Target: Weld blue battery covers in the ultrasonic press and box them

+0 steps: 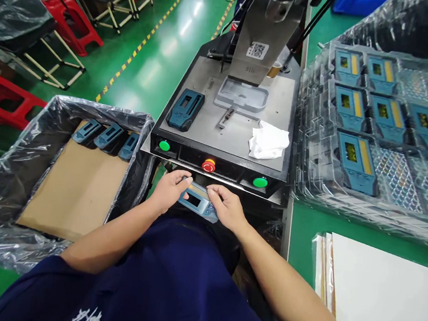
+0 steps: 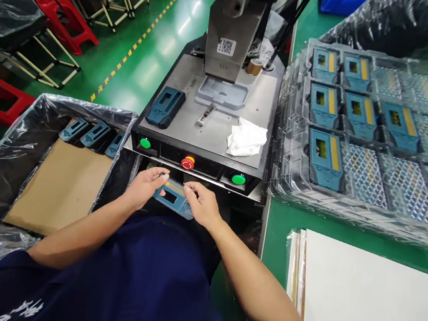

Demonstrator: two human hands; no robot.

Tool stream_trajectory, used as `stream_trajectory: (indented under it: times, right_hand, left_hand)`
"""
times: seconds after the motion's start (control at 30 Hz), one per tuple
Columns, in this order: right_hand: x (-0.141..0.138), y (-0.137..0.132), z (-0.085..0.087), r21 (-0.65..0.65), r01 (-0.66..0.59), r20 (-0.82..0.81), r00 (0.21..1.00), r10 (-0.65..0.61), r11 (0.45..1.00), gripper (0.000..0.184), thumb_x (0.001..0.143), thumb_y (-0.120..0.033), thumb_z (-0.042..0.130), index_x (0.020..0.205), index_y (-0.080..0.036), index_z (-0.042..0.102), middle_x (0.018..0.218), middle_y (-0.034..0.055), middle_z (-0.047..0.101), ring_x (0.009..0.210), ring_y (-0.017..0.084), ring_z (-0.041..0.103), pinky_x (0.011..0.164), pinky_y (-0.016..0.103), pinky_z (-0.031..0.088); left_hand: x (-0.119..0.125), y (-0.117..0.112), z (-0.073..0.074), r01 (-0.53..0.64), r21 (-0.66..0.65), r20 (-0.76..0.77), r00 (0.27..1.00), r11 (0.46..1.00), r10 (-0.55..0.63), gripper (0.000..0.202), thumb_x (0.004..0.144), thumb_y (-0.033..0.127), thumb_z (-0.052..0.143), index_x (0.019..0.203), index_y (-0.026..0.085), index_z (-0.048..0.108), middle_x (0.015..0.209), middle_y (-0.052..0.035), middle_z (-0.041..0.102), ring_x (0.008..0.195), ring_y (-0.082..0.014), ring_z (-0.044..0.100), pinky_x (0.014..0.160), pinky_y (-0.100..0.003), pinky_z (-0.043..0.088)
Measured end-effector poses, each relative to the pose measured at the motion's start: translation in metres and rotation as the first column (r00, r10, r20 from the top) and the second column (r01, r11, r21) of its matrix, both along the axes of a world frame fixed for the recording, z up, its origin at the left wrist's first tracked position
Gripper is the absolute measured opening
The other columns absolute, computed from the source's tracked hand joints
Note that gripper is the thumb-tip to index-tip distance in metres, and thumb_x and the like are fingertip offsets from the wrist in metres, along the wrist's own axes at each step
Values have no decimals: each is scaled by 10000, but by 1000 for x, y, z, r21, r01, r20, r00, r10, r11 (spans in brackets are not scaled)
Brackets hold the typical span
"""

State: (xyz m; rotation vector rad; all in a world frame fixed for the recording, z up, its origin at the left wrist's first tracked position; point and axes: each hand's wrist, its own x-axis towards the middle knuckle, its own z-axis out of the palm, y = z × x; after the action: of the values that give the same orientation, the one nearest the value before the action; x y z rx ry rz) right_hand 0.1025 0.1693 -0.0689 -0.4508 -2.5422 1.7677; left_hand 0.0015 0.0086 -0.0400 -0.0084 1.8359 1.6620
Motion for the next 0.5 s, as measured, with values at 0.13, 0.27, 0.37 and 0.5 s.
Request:
stream_trajectory:
  times: [0.13,0.27,0.37,0.5]
  right_hand:
    - [3,8,12,162,-62,-125,989,83,985,323,910,-423,472,1104,-219,631,1043,75,661,960,216,613,873,368,477]
    - [14,18,38,474,-240,-181,915,361,847,693,750,-479,685,1337,-187,461,1303,162,508,1195,281,483,991,436,427]
    - [24,22,57,631,-314,-84,882,464,709,756,718,-455,716,1355,-162,435,1368,199,443,1233,309,450,996,448,421]
    - [34,34,83,730,-262,-80,884,460,631,648,751,-394,657,1326,-170,458,1358,195,453,1211,309,469,973,444,438]
  left_hand:
    - [-1,-1,5,-12,38,8,1000,999,12,450,661,467,734,958,148,624,680,26,600,494,-79,546,476,-201,464]
    - [-5,-3,11,-96,82,112,990,992,86,522,602,450,792,990,145,624,670,32,613,461,-61,533,448,-166,408]
    - [-7,1,15,-108,102,198,976,989,86,546,573,426,822,1004,154,626,661,48,606,450,-46,520,443,-146,389]
    - [-3,9,24,-71,160,241,970,984,31,553,623,482,786,1052,171,628,735,18,649,552,-92,581,527,-196,468]
